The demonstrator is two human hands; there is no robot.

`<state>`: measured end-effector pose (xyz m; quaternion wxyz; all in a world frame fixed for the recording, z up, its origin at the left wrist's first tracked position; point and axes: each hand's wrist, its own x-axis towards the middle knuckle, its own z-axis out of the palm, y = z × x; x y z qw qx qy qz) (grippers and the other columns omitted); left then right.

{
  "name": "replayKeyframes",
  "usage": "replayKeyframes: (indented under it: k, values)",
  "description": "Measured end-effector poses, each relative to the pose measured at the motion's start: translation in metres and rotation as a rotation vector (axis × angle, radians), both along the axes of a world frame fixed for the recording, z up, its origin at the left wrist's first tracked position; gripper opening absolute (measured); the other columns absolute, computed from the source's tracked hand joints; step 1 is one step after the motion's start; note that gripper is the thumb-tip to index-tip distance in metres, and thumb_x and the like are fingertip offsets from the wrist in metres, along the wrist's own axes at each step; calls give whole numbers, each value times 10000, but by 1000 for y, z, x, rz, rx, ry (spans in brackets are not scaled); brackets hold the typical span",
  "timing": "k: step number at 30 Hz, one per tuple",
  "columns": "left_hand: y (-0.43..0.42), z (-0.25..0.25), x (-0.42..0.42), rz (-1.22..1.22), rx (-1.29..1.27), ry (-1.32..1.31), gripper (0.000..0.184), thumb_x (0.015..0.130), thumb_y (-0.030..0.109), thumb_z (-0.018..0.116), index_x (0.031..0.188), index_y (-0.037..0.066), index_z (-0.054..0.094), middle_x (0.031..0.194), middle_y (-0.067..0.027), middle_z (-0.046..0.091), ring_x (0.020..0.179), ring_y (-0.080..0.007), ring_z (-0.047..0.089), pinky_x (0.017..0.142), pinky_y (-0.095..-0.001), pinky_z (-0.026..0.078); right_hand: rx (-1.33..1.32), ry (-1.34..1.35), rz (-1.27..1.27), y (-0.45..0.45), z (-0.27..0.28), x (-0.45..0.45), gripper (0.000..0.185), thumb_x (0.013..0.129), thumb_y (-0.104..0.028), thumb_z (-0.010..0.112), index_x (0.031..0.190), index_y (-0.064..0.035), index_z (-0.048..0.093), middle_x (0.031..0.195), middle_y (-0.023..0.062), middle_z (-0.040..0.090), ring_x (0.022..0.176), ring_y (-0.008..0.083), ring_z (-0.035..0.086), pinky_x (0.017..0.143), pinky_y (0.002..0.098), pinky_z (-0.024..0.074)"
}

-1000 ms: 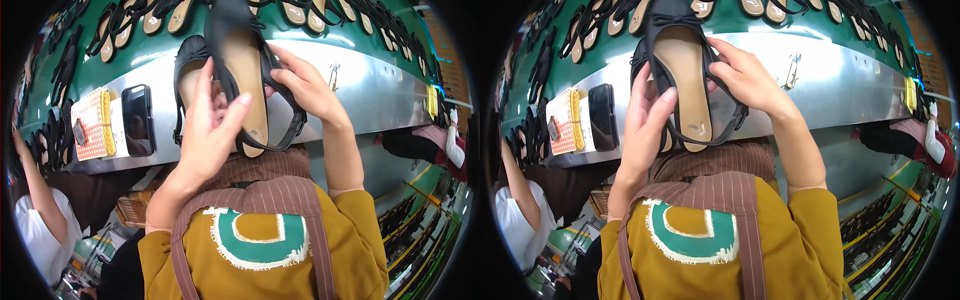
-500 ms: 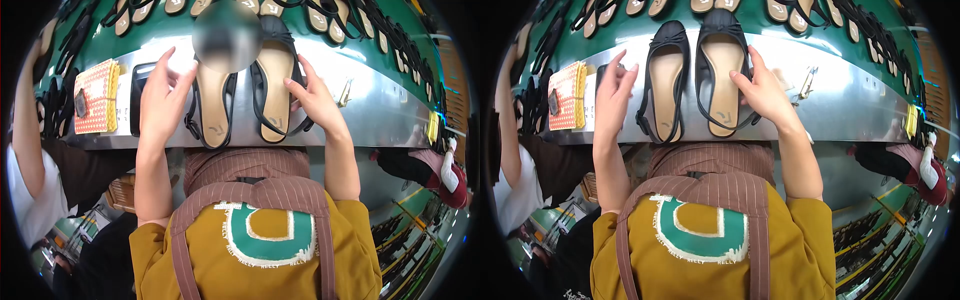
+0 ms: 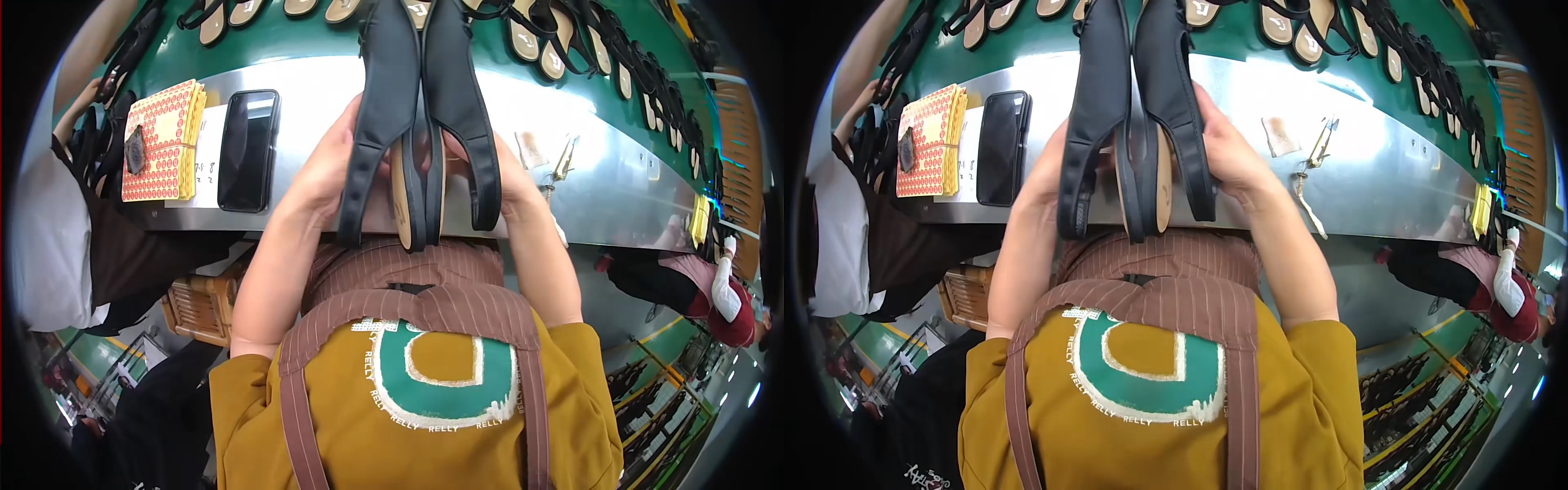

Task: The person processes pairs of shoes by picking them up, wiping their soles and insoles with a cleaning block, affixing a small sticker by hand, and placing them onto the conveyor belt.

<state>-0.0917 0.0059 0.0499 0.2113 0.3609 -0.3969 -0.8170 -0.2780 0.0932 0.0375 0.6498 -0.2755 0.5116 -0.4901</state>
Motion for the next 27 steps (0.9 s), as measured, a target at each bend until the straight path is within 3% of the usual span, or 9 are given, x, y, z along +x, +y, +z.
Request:
replayKeyframes:
  k: [1, 3, 5, 10, 12, 20, 23, 26, 27]
  values:
    - [2, -5, -4, 38, 113, 37, 341, 920, 225, 590, 1193, 33, 516, 854, -61, 643, 734, -130, 613, 629, -261, 487, -4, 5, -1, -1, 0, 3, 592, 913, -136, 590, 1423, -59, 298, 1014, 67, 633, 851, 123, 623, 711, 268, 508]
    - [8, -8, -7, 19, 154, 124, 324, 908, 274, 609, 1115, 30, 556, 843, -63, 644, 736, -135, 614, 639, -270, 490, -26, -90, 4, 1, -1, 9, 323, 944, -314, 558, 1059, -14, 589, 906, 84, 634, 815, 153, 613, 707, 273, 511]
    - [8, -21, -5, -24, 128, 185, 344, 878, 364, 637, 943, 26, 630, 816, -74, 647, 731, -159, 622, 663, -278, 504, -42, -102, -10, 1, 2, 11, 315, 951, -313, 546, 1051, -18, 593, 885, 74, 630, 789, 148, 608, 704, 271, 506]
    - [12, -5, -11, 31, 154, 230, 326, 895, 345, 619, 948, 23, 630, 795, -75, 640, 712, -158, 614, 650, -274, 497, -57, -125, -78, 2, 12, 13, 292, 953, -304, 546, 1034, -29, 602, 864, 58, 630, 751, 141, 604, 719, 271, 498]
    - [12, -2, -13, 25, 119, 231, 314, 900, 334, 616, 942, 23, 631, 789, -74, 637, 711, -157, 613, 647, -271, 496, -36, -129, -28, -1, 7, 10, 566, 893, -123, 619, 1394, -116, 355, 1040, 40, 606, 861, 108, 609, 721, 269, 518]
    - [20, 9, -13, 172, 195, 182, 268, 910, 263, 605, 997, 10, 626, 850, -76, 644, 754, -159, 624, 712, -267, 518, -129, 72, -5, -3, 17, 9, 618, 873, -69, 606, 1425, -90, 329, 1144, 86, 547, 1032, 178, 548, 862, 271, 467]
    - [19, -6, -9, -123, 419, 411, 524, 929, 430, 512, 1128, -48, 590, 992, -153, 646, 837, -225, 642, 773, -364, 549, -317, 585, 25, -5, -3, -3, 628, 795, -188, 688, 1348, -28, 438, 1206, 167, 445, 1174, 310, 429, 993, 370, 372]
    - [20, -12, -14, -127, 564, 590, 560, 913, 462, 510, 1088, -61, 606, 1015, -187, 645, 937, -311, 643, 801, -365, 548, -566, 1221, 28, 2, -4, -13, 536, 827, -192, 641, 1299, -9, 464, 1152, 177, 532, 917, 258, 580, 829, 364, 482]
    - [16, -28, -12, -138, 578, 556, 524, 918, 435, 514, 1067, -58, 613, 988, -183, 648, 949, -327, 640, 809, -362, 546, -356, 1309, -49, 7, 6, -21, 570, 810, -239, 667, 1297, -12, 478, 1108, 183, 567, 926, 286, 580, 847, 388, 469]
